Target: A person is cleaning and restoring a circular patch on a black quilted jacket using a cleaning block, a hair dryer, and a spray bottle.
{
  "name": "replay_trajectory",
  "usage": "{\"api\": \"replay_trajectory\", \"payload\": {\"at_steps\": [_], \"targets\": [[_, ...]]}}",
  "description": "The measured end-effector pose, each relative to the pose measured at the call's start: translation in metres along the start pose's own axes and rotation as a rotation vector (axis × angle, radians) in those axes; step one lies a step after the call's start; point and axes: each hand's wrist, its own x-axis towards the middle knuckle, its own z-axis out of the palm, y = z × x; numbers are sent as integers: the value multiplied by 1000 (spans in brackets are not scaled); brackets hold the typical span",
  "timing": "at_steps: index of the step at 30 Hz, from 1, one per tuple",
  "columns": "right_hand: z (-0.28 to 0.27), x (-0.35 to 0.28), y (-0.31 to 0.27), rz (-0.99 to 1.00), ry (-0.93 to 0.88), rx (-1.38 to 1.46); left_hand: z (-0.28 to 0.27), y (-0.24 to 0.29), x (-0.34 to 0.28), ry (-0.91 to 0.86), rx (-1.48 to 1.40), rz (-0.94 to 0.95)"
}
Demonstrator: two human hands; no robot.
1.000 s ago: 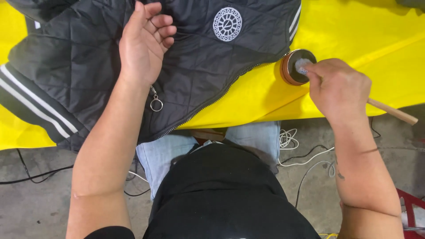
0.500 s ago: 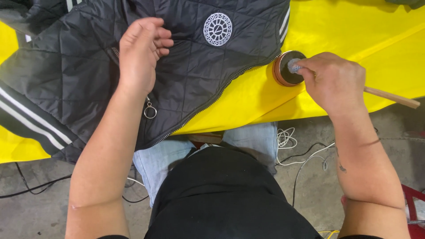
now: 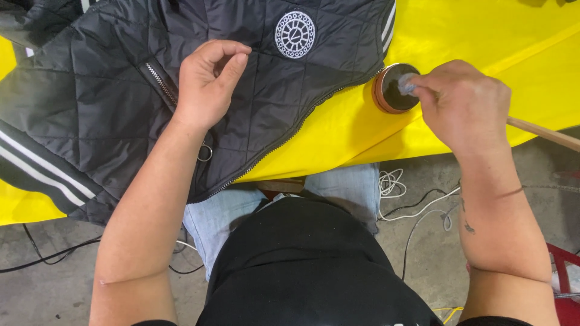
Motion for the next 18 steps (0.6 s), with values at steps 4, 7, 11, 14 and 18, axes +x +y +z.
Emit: {"api": "replay_trajectory", "payload": {"at_steps": [4, 7, 11, 14, 18], "targets": [[7, 4, -10, -24, 2, 30, 1, -1, 1, 2, -23, 15], [3, 8, -15, -29, -60, 49, 1, 2, 0, -6, -3, -20], [-1, 14, -13, -13, -90, 62, 1, 0, 0, -9, 15, -7], [-7, 15, -8, 25, -103, 87, 1, -1, 0, -5, 4, -8], [-9, 18, -9, -3, -65, 68, 1, 0, -1, -12, 23, -27]]}}
